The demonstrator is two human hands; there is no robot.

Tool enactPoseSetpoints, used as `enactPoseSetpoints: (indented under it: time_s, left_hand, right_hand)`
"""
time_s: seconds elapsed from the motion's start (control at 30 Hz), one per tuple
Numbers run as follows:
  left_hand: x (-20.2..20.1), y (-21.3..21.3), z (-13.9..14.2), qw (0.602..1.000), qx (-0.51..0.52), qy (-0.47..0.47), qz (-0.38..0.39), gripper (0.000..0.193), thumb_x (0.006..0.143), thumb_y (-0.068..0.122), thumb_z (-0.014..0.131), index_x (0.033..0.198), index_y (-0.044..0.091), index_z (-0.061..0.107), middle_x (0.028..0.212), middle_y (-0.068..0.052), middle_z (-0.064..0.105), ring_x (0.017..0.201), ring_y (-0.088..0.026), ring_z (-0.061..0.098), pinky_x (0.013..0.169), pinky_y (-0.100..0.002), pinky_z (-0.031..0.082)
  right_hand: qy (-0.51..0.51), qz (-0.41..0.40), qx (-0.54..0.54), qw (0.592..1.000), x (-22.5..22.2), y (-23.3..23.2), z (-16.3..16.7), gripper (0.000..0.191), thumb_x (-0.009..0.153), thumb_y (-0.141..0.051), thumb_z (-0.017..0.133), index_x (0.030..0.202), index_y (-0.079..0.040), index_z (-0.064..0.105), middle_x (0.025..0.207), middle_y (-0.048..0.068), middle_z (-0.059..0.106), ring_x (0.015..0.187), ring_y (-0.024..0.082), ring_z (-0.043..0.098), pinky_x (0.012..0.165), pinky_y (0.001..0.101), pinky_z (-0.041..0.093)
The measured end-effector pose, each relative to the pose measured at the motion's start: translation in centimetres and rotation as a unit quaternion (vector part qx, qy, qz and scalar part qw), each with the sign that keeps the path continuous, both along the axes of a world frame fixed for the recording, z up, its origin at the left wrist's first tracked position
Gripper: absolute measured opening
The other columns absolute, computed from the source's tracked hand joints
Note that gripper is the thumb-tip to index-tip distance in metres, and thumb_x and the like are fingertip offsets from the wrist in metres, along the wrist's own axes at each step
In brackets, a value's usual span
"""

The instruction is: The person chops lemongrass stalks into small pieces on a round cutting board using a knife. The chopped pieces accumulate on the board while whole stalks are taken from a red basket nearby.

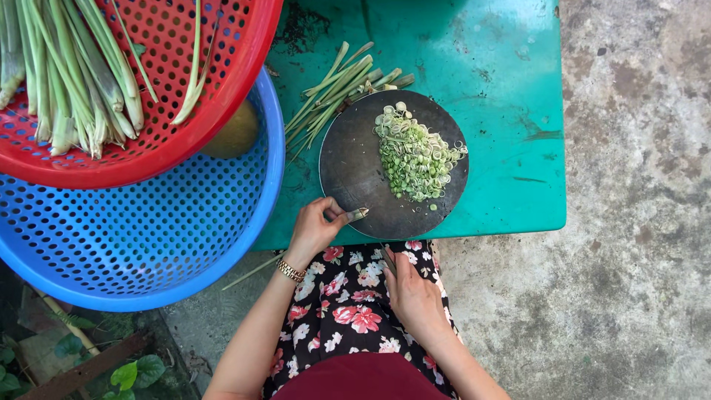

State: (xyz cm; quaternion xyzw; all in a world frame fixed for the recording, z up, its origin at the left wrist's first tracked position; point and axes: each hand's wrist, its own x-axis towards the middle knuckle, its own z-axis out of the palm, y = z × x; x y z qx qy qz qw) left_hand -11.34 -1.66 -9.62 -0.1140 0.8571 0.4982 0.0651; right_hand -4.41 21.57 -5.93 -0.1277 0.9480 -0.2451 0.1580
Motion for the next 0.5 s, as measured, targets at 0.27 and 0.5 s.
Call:
enactPoseSetpoints:
  time_s: [0.27,0.5]
  left_hand:
    - [-0.1,-0.3,-1.8,1.000,0.006,-0.006,0.013,0.025,0.081,0.022,0.083,0.078,0.002,0.068,0.077,-0.004,0.064,0.057,-0.013,0.059,0.054,-0.030,0.047]
    - [-3.3,-1.9,-1.2,0.999,0.033,0.020,-0.023,0.024,0.083,0.017,0.083,0.077,0.002,0.065,0.076,-0.003,0.059,0.062,-0.012,0.059,0.055,-0.029,0.047]
  right_hand:
    - [-0.049,-0.007,0.070,0.996,0.4,-2.1,-2.7,0.027,0.101,-0.027,0.053,0.111,-0.003,0.043,0.081,0.025,0.070,0.061,0.043,0.070,0.051,0.0511,0.057]
    - [-0.067,-0.027,0.029,0.997,-3.2,-4.5,-4.4,0.026,0.104,-0.025,0.053,0.106,-0.002,0.041,0.075,0.026,0.070,0.063,0.045,0.069,0.053,0.0540,0.056]
